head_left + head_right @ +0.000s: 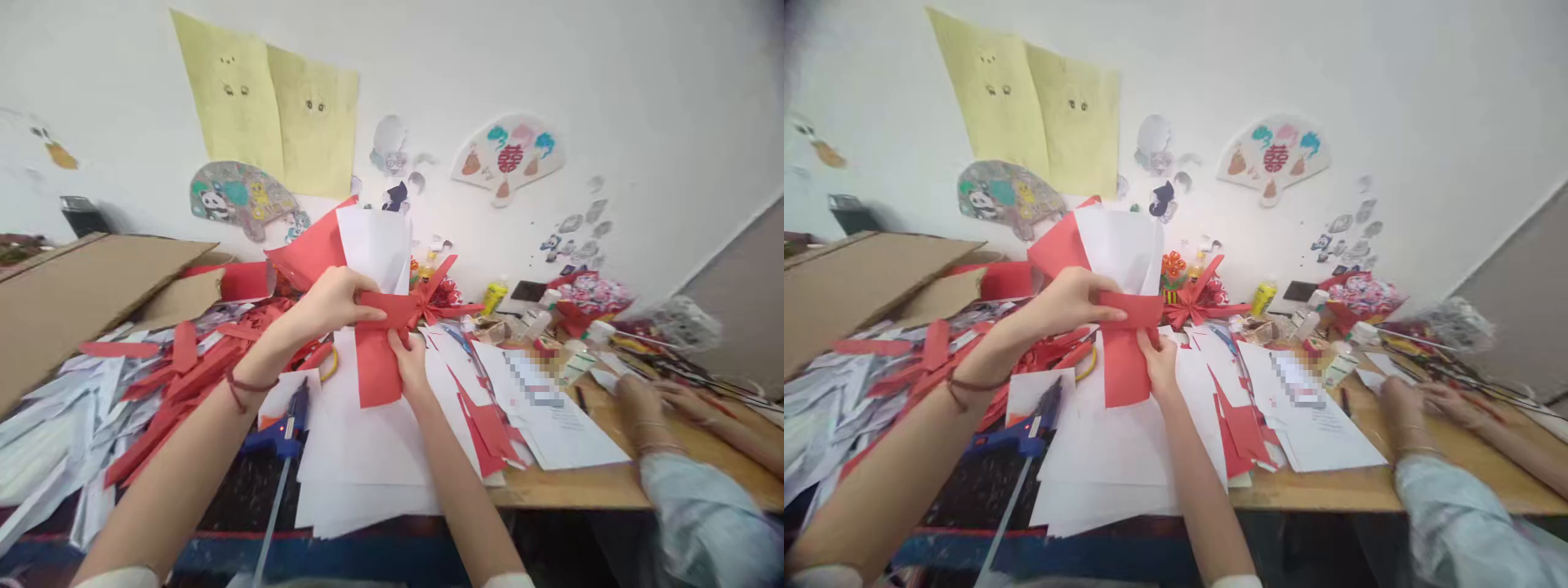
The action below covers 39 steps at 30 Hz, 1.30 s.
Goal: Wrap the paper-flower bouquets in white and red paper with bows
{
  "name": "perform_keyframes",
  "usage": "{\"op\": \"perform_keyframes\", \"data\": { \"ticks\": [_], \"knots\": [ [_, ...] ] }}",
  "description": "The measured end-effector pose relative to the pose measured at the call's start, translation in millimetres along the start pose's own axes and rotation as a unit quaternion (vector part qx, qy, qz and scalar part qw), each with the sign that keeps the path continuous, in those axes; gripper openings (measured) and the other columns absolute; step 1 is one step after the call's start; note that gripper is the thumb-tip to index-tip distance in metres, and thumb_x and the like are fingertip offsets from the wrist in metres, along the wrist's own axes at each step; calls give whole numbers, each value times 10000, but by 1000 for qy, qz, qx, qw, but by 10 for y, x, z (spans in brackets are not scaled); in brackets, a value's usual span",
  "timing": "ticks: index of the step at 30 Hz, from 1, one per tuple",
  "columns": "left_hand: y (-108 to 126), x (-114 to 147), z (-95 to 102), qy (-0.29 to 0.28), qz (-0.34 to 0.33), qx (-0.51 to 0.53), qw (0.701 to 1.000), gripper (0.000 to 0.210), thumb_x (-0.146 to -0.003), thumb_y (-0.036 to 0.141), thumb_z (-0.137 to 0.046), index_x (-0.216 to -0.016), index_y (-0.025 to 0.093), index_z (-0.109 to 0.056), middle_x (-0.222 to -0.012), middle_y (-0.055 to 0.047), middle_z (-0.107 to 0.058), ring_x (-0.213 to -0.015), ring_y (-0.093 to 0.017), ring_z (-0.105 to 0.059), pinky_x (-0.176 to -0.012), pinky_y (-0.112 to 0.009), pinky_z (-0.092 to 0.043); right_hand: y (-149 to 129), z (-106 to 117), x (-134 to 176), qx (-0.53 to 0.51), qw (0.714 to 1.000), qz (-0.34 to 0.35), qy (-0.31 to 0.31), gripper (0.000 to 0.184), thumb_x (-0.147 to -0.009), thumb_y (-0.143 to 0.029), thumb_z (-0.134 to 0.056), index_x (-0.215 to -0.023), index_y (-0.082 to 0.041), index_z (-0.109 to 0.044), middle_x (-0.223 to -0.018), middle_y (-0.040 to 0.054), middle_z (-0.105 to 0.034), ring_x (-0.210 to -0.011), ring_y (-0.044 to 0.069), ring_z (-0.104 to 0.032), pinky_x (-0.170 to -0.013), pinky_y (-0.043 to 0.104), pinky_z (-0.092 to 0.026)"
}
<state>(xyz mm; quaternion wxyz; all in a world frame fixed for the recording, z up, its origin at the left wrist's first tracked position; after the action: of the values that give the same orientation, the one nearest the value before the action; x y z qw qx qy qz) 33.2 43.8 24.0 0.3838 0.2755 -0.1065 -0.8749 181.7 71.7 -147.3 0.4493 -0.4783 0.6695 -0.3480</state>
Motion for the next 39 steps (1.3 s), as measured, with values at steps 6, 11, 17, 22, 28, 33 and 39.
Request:
{"op": "perform_keyframes", "data": {
  "ticks": [6,11,17,22,28,33,39],
  "knots": [
    [-58,15,23,-10,-21,-159,987,161,-734,301,-726,-879,233,-709,-708,8,-678,-662,-175,-586,-559,-252,-300,21,-19,31,-19,999,-29,-2,381,-721,-509,-768,-779,-141,-687,-703,17,-676,-578,132,-577,-563,234,-452],
    [-111,25,20,14,-24,-146,989,54,-773,262,-697,-805,221,-687,-710,8,-680,-657,-169,-585,-572,-252,-312,19,-45,54,-53,998,-39,-12,343,-724,-463,-785,-791,-136,-702,-758,34,-702,-628,140,-618,-606,238,-489],
    [-107,143,-6,24,-28,-196,980,157,-788,334,-708,-739,194,-658,-801,-26,-678,-703,-186,-602,-544,-256,-283,3,-62,64,-56,997,-49,-7,362,-715,-468,-792,-806,-130,-701,-781,44,-712,-653,149,-636,-613,240,-499],
    [-89,178,-19,14,-19,-234,972,168,-843,305,-643,-719,194,-663,-833,-45,-682,-715,-200,-619,-525,-275,-251,-17,-103,93,-54,996,-63,-11,351,-715,-461,-796,-789,-134,-693,-760,35,-709,-645,142,-636,-590,224,-487],
    [-98,202,-38,25,51,-251,966,228,-818,361,-674,-664,195,-647,-732,-48,-683,-674,-233,-620,-514,-287,-220,-20,-128,105,-75,994,-80,-13,353,-728,-467,-787,-836,-142,-703,-873,67,-735,-759,180,-678,-691,267,-532],
    [-138,247,-95,48,37,-172,983,144,-819,305,-664,-717,210,-699,-737,-24,-694,-656,-188,-601,-544,-276,-268,4,-79,76,-78,994,-71,-6,350,-748,-471,-773,-842,-143,-698,-856,60,-728,-730,170,-668,-655,253,-517],
    [-216,324,-113,104,60,-60,991,147,-797,314,-683,-697,213,-725,-576,12,-638,-553,-144,-542,-563,-264,-323,12,-90,98,-75,994,-73,-22,358,-759,-473,-763,-874,-141,-697,-878,68,-724,-745,175,-665,-665,261,-517]
  ]
}}
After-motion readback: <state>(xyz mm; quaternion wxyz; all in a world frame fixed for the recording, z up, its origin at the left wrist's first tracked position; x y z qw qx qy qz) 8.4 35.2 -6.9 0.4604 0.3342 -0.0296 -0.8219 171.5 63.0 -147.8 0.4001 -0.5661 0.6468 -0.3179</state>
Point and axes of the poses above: each hand's wrist, its own x-axis away from the middle knuckle, its own z-axis out of the back of the hand, y = z × x, the point moved 6 cm from there along -x, towards the middle knuckle
